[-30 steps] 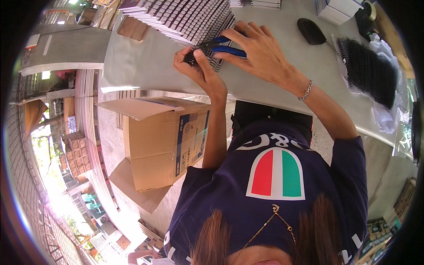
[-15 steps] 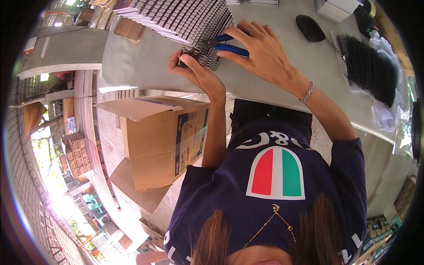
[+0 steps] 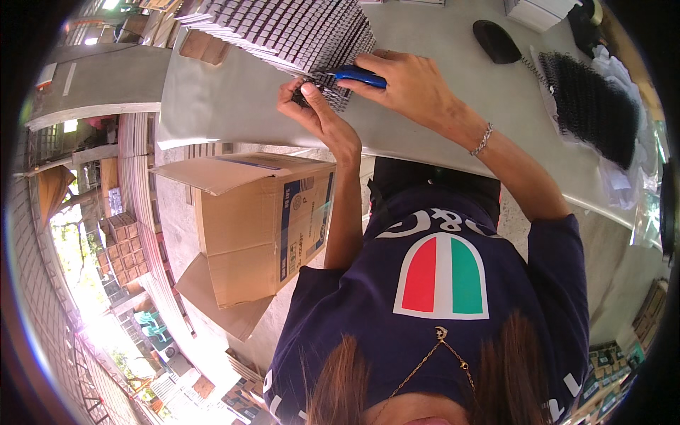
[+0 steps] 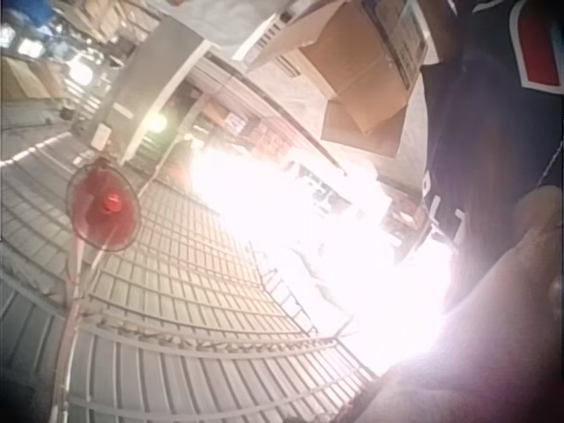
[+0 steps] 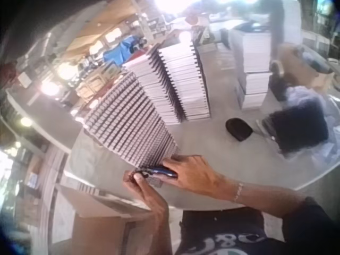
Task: The person uses pliers to trim the spiral binding of stacked notebooks. They repeatedly pick up a notebook, cut the binding, and place it back on the stack.
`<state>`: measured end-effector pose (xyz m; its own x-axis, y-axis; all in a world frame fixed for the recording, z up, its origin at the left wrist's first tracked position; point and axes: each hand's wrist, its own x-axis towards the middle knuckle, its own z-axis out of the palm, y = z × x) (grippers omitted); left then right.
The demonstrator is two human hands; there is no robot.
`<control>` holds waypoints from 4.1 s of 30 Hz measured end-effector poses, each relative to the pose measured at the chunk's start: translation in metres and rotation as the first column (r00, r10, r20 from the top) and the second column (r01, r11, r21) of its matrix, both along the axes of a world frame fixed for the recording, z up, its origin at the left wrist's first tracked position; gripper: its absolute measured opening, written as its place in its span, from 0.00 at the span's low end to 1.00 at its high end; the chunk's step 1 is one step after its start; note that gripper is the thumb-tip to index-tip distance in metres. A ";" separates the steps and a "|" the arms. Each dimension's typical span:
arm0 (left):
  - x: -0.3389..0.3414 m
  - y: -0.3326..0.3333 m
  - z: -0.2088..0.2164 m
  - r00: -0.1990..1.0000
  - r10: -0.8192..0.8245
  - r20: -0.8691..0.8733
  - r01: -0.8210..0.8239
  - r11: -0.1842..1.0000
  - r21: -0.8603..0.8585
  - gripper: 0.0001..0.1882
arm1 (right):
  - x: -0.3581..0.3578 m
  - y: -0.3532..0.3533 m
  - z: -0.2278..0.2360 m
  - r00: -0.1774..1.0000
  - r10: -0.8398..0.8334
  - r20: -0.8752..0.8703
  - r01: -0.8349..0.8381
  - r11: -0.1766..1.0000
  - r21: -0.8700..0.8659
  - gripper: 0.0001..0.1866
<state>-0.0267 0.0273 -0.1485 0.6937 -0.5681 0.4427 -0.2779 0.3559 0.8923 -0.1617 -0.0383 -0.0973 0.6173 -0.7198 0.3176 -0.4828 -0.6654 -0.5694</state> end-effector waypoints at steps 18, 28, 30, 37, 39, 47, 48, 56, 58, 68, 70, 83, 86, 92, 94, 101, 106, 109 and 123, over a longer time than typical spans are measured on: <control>-0.001 0.000 -0.012 0.999 -0.032 -0.020 0.032 0.999 0.004 0.22 | 0.002 -0.003 -0.028 0.987 -0.017 0.160 0.072 0.936 -0.344 0.25; -0.001 -0.002 -0.010 0.971 -0.108 -0.212 0.067 0.979 -0.193 0.22 | -0.008 0.004 -0.031 0.981 -0.041 0.187 0.073 0.983 -0.168 0.25; -0.001 -0.003 -0.012 0.966 -0.117 -0.233 0.058 0.967 -0.247 0.23 | -0.008 0.004 -0.033 0.981 -0.042 0.189 0.092 0.960 -0.263 0.27; -0.003 0.004 -0.014 0.993 -0.088 -0.077 0.088 0.996 -0.011 0.20 | 0.000 0.000 -0.042 0.982 -0.032 0.186 0.093 0.940 -0.327 0.27; -0.002 0.003 -0.016 0.997 -0.060 -0.057 0.062 0.998 0.021 0.20 | 0.003 -0.001 -0.044 0.982 -0.021 0.187 0.087 0.932 -0.353 0.27; -0.001 0.004 -0.019 0.991 -0.076 -0.112 0.077 0.997 0.003 0.19 | 0.007 -0.002 -0.049 0.986 -0.012 0.167 0.068 0.938 -0.339 0.27; -0.001 0.004 -0.019 0.990 -0.081 -0.112 0.081 0.997 -0.005 0.19 | 0.007 -0.002 -0.049 0.986 -0.012 0.168 0.070 0.936 -0.344 0.27; 0.007 0.003 -0.025 0.994 -0.091 -0.065 0.090 0.996 -0.016 0.20 | 0.008 0.004 -0.034 0.999 0.011 0.034 -0.013 0.997 0.080 0.24; 0.001 0.004 -0.017 0.974 -0.132 -0.183 0.112 0.987 -0.116 0.21 | 0.004 0.009 -0.031 0.996 -0.019 0.093 0.009 0.995 0.104 0.23; -0.001 0.005 -0.024 0.975 -0.152 -0.161 0.143 0.987 -0.068 0.20 | 0.001 0.002 -0.061 0.981 -0.039 0.189 0.089 0.960 -0.267 0.29; 0.003 0.005 -0.029 0.993 -0.083 -0.078 0.084 0.996 0.009 0.20 | 0.002 0.002 -0.059 0.981 -0.036 0.189 0.088 0.959 -0.269 0.29; 0.003 0.004 -0.034 0.992 -0.060 -0.107 0.059 0.998 -0.014 0.17 | 0.001 0.001 -0.055 0.986 -0.017 0.166 0.064 0.957 -0.284 0.28; 0.002 0.004 -0.033 0.994 -0.058 -0.090 0.058 0.998 -0.001 0.17 | 0.004 -0.001 -0.054 0.982 -0.033 0.188 0.098 0.933 -0.345 0.26; 0.003 0.004 -0.033 0.992 -0.072 -0.100 0.071 0.997 -0.014 0.17 | 0.004 0.003 -0.048 0.997 -0.006 0.072 0.007 1.000 -0.018 0.24; 0.003 0.003 -0.033 0.991 -0.044 -0.126 0.039 0.998 -0.040 0.18 | -0.001 0.007 -0.046 0.991 -0.036 0.132 0.031 0.999 0.039 0.25; -0.003 0.000 -0.031 0.986 -0.016 -0.164 -0.015 0.982 -0.186 0.17 | -0.005 0.005 -0.057 0.985 -0.064 0.161 0.112 0.943 -0.312 0.28; 0.000 0.005 -0.039 0.989 -0.072 -0.129 0.071 0.997 -0.009 0.18 | 0.000 0.001 -0.061 0.992 -0.043 0.115 0.073 0.960 -0.271 0.29; -0.001 0.007 -0.037 0.999 -0.005 -0.033 0.007 0.998 0.070 0.18 | 0.000 0.001 -0.061 0.989 -0.053 0.141 0.096 0.942 -0.320 0.27; -0.002 0.006 -0.036 1.000 0.010 0.005 -0.010 0.998 0.062 0.19 | 0.003 0.000 -0.059 0.995 -0.018 0.103 0.048 0.953 -0.299 0.26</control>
<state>-0.0288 0.0337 -0.1847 0.6977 -0.5878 0.4096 -0.2851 0.2967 0.9114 -0.1587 -0.0380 -0.1560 0.5499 -0.6010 0.5799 -0.4593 -0.7976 -0.3910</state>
